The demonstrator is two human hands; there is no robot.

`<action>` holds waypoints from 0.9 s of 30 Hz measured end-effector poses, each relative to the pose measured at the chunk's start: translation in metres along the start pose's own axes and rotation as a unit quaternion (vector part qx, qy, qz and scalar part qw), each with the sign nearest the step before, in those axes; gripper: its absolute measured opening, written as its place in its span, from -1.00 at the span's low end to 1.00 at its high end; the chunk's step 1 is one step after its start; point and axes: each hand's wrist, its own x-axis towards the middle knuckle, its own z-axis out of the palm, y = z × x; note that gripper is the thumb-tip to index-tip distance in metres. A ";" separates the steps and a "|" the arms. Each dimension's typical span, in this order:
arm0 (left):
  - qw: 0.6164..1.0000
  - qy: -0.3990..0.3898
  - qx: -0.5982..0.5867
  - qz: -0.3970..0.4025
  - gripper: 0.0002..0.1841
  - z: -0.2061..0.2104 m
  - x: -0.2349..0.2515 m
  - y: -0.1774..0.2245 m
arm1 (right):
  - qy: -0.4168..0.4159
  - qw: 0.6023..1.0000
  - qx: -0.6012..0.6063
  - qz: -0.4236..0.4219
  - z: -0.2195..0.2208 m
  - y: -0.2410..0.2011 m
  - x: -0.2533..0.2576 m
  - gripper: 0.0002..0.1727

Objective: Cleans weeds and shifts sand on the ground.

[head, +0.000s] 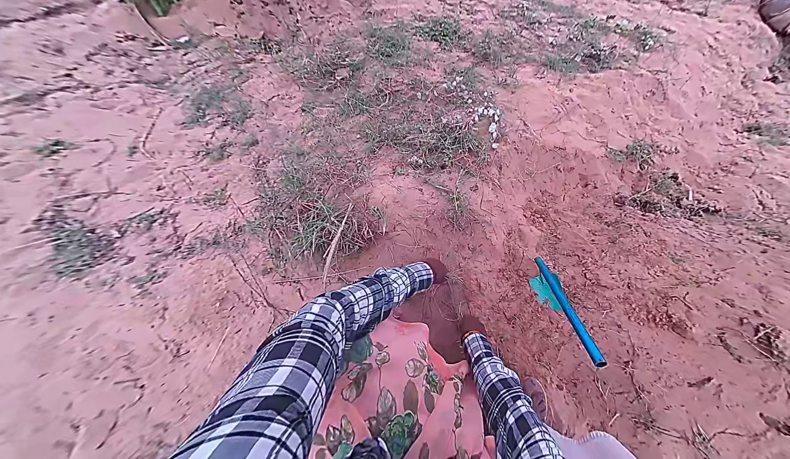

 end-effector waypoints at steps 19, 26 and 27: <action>0.977 0.139 -0.054 -0.155 -0.72 -0.098 0.040 -0.034 | -0.020 0.999 0.031 0.020 -0.009 -0.003 -0.003 -0.62; 0.968 0.018 0.181 0.172 -0.62 -0.007 0.039 0.041 | -0.017 0.995 0.090 0.036 -0.009 0.001 -0.005 -0.57; 0.968 0.053 0.167 0.181 -0.63 -0.009 0.048 0.040 | -0.023 0.996 0.079 0.031 -0.009 0.000 -0.006 -0.57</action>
